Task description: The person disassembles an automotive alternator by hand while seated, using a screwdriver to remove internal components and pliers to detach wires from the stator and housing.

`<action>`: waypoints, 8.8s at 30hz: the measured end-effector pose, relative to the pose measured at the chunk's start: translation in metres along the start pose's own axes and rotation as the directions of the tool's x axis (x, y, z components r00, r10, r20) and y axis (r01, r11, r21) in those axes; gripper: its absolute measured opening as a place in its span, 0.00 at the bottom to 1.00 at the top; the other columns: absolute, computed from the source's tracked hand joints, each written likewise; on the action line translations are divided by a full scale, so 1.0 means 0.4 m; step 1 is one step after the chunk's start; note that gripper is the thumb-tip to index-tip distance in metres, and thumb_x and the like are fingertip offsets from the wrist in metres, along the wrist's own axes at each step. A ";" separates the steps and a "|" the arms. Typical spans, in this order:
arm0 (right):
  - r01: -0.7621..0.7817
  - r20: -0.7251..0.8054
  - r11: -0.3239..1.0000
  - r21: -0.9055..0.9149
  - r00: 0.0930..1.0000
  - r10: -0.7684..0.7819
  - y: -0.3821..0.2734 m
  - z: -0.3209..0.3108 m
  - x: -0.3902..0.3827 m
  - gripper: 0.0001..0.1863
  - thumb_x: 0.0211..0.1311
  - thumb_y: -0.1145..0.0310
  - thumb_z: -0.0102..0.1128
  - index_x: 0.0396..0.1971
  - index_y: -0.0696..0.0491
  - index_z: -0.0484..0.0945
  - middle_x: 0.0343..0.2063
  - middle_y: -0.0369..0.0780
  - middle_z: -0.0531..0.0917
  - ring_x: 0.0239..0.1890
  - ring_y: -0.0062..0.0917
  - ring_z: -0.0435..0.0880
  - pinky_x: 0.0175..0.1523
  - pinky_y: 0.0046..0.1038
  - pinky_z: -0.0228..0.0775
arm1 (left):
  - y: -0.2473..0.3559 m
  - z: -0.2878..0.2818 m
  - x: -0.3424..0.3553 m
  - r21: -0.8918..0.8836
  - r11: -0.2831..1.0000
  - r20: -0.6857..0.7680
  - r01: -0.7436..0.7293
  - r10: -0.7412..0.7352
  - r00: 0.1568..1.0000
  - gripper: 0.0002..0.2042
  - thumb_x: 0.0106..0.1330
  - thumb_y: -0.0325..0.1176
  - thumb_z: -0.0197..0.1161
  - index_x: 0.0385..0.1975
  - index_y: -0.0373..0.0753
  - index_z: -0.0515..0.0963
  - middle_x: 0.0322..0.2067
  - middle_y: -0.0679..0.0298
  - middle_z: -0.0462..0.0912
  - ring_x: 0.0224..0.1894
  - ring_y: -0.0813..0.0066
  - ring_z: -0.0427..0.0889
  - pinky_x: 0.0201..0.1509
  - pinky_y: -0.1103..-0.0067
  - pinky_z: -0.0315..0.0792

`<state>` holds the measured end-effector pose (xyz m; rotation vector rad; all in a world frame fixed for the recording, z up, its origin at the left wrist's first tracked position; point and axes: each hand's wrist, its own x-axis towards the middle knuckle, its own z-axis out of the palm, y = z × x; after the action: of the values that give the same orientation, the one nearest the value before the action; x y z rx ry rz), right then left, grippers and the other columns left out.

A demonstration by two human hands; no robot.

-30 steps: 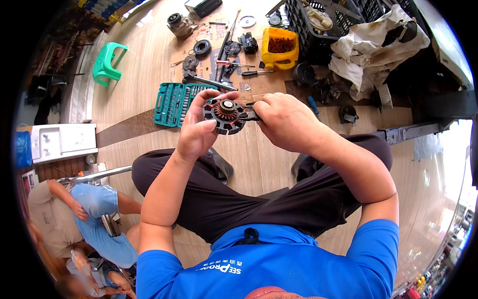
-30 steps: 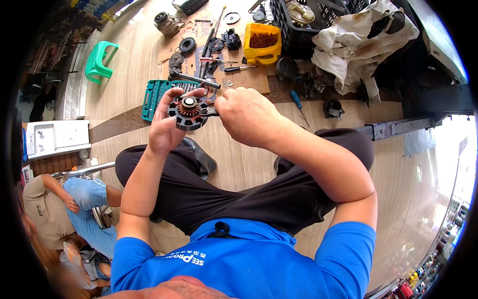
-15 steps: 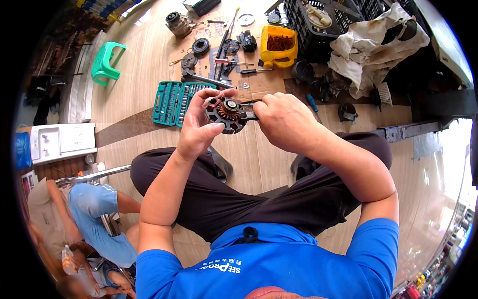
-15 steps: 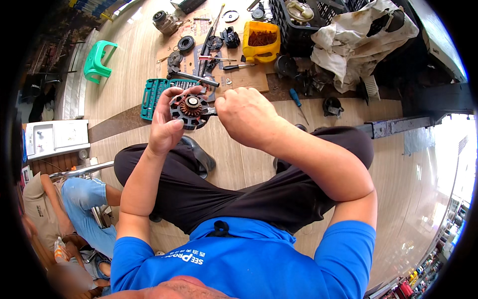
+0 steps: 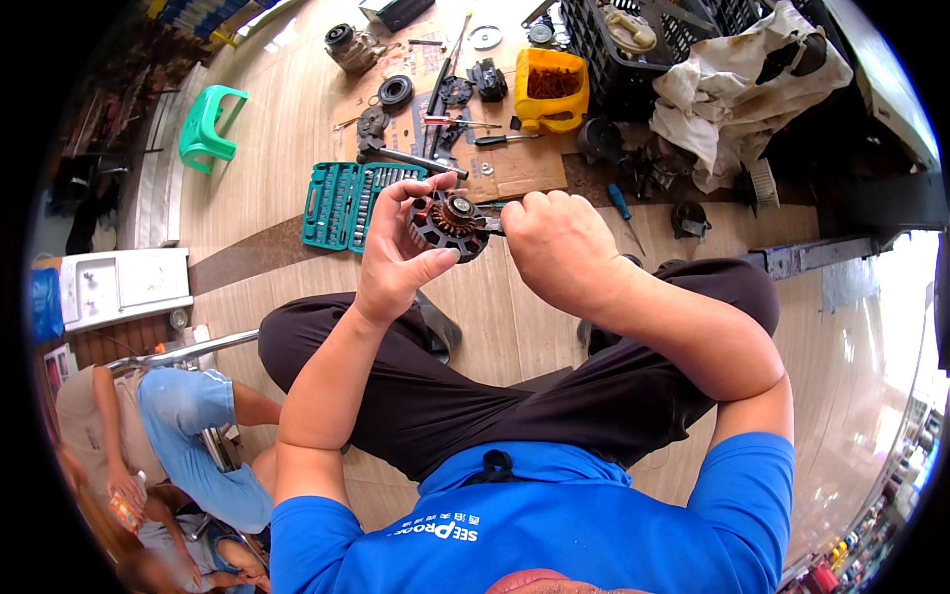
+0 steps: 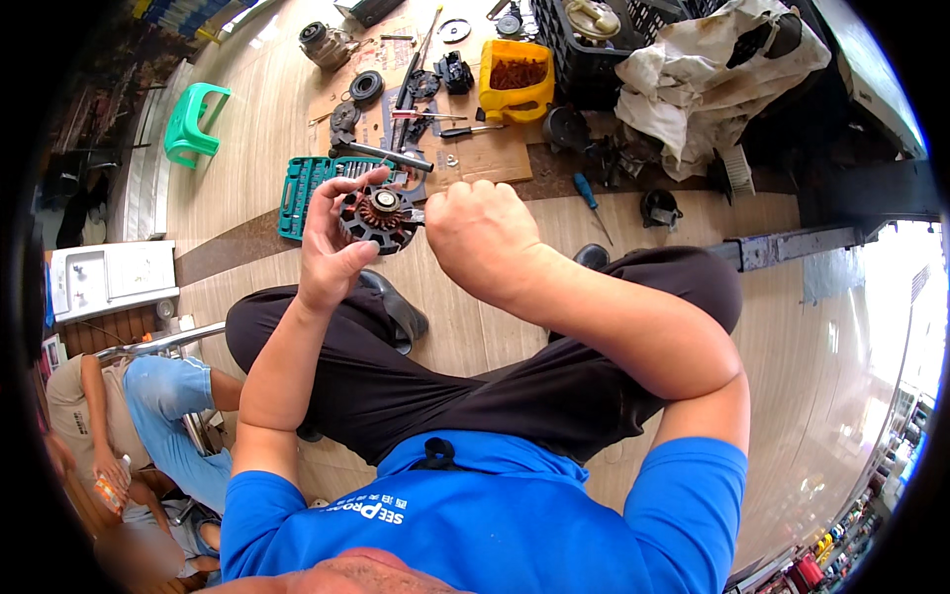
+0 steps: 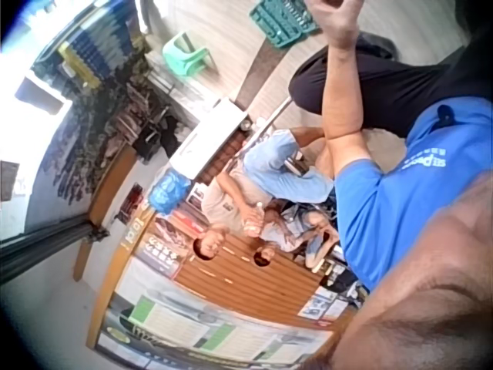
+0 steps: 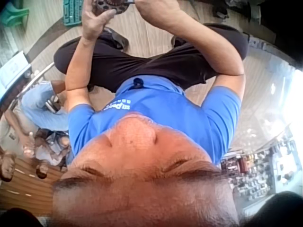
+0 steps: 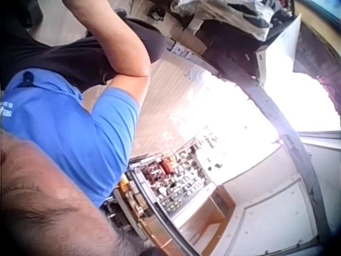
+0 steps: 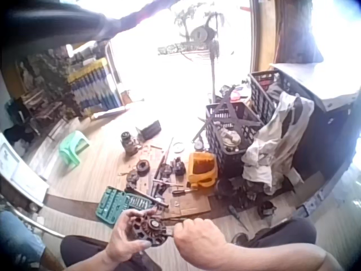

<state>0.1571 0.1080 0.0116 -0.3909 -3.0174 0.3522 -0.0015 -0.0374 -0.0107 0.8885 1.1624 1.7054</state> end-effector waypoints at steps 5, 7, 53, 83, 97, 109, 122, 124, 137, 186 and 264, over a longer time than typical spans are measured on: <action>0.035 -0.008 0.999 -0.008 0.999 -0.035 0.001 0.006 0.003 0.05 0.55 0.71 0.54 0.28 0.55 0.79 0.26 0.43 0.83 0.30 0.35 0.86 0.36 0.34 0.78 | -0.002 -0.009 0.003 -0.021 1.000 -0.020 0.013 -0.014 1.000 0.31 0.53 0.23 0.69 0.57 0.38 0.61 0.62 0.50 0.66 0.62 0.63 0.71 0.63 0.70 0.71; 0.048 -0.013 0.999 0.007 0.999 -0.048 0.002 -0.001 0.006 0.05 0.55 0.72 0.54 0.27 0.55 0.79 0.25 0.44 0.83 0.30 0.35 0.86 0.36 0.34 0.78 | 0.000 -0.011 0.009 -0.078 0.996 -0.026 0.034 -0.036 0.999 0.31 0.52 0.23 0.68 0.57 0.38 0.62 0.62 0.49 0.66 0.61 0.62 0.72 0.63 0.69 0.72; -0.051 0.755 0.989 0.140 0.651 -0.073 0.132 0.685 0.177 0.21 0.60 0.54 0.61 0.38 0.59 0.84 0.41 0.50 0.85 0.46 0.43 0.83 0.51 0.40 0.75 | -0.045 -0.100 0.058 -0.543 0.834 -0.181 0.096 -0.228 0.957 0.19 0.64 0.33 0.48 0.55 0.35 0.67 0.58 0.38 0.71 0.62 0.40 0.69 0.66 0.59 0.67; -0.018 -0.064 0.516 0.856 0.988 0.141 -0.011 0.077 0.019 0.09 0.57 0.69 0.64 0.35 0.58 0.81 0.27 0.47 0.83 0.31 0.38 0.84 0.37 0.34 0.75 | -0.048 -0.029 0.032 -0.444 0.866 -0.151 0.230 -0.325 0.934 0.18 0.69 0.34 0.42 0.58 0.37 0.61 0.54 0.42 0.74 0.51 0.56 0.81 0.46 0.69 0.80; -0.449 0.473 -0.190 0.873 0.874 0.111 -0.007 0.101 0.028 0.13 0.56 0.71 0.67 0.37 0.60 0.75 0.28 0.39 0.82 0.28 0.19 0.82 0.32 0.22 0.77 | -0.035 0.004 0.017 -0.190 0.970 -0.151 0.150 -0.180 0.972 0.22 0.65 0.29 0.42 0.59 0.32 0.59 0.56 0.45 0.73 0.52 0.62 0.79 0.57 0.71 0.74; -0.495 0.506 -0.118 0.861 0.858 0.090 -0.004 0.087 0.031 0.09 0.60 0.74 0.63 0.37 0.61 0.75 0.32 0.39 0.81 0.33 0.22 0.83 0.37 0.25 0.79 | -0.034 0.005 0.013 -0.114 0.986 -0.132 0.123 -0.138 0.982 0.22 0.66 0.29 0.42 0.60 0.31 0.58 0.56 0.45 0.72 0.53 0.63 0.78 0.59 0.72 0.73; -0.453 0.450 0.007 0.891 0.885 0.120 0.001 0.100 0.033 0.08 0.59 0.76 0.57 0.38 0.60 0.76 0.29 0.40 0.83 0.30 0.21 0.84 0.35 0.25 0.78 | -0.020 0.009 0.020 -0.206 0.960 -0.169 0.190 -0.226 0.959 0.20 0.68 0.30 0.41 0.59 0.34 0.59 0.54 0.46 0.74 0.52 0.59 0.80 0.49 0.71 0.80; -0.327 0.297 0.223 0.918 0.942 0.158 -0.001 0.103 0.029 0.07 0.59 0.74 0.58 0.36 0.60 0.76 0.28 0.42 0.83 0.30 0.26 0.84 0.36 0.27 0.78 | -0.020 0.008 0.021 -0.208 0.958 -0.186 0.199 -0.238 0.953 0.19 0.69 0.31 0.40 0.58 0.34 0.60 0.53 0.46 0.75 0.51 0.60 0.81 0.48 0.72 0.80; 0.186 -0.275 0.941 0.284 0.956 -0.105 -0.028 0.115 0.001 0.04 0.54 0.72 0.54 0.30 0.53 0.71 0.26 0.40 0.77 0.32 0.32 0.82 0.36 0.33 0.76 | -0.049 -0.008 0.019 -0.212 0.960 -0.289 0.181 -0.238 0.927 0.17 0.70 0.31 0.39 0.55 0.34 0.62 0.51 0.46 0.77 0.49 0.57 0.82 0.49 0.69 0.79; -0.089 0.064 0.463 0.882 0.996 0.070 -0.026 0.104 0.021 0.14 0.65 0.67 0.58 0.45 0.60 0.71 0.35 0.46 0.80 0.34 0.32 0.83 0.39 0.34 0.75 | -0.022 -0.067 0.020 -0.595 0.765 -0.198 0.246 -0.436 0.878 0.41 0.70 0.68 0.32 0.55 0.28 0.68 0.49 0.38 0.77 0.51 0.40 0.79 0.57 0.53 0.74; -0.457 0.446 -0.046 0.888 0.882 -0.155 0.023 0.137 0.033 0.28 0.66 0.71 0.59 0.65 0.57 0.64 0.53 0.44 0.78 0.32 0.20 0.83 0.34 0.22 0.77 | -0.018 -0.065 0.027 -0.371 0.840 -0.074 0.395 -0.451 0.889 0.29 0.77 0.55 0.34 0.52 0.37 0.75 0.40 0.59 0.84 0.31 0.71 0.82 0.29 0.78 0.71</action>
<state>0.1407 0.1085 -0.0430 -0.4876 -1.8844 2.7347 -0.0268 -0.0348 -0.0245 0.2491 1.0218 1.5562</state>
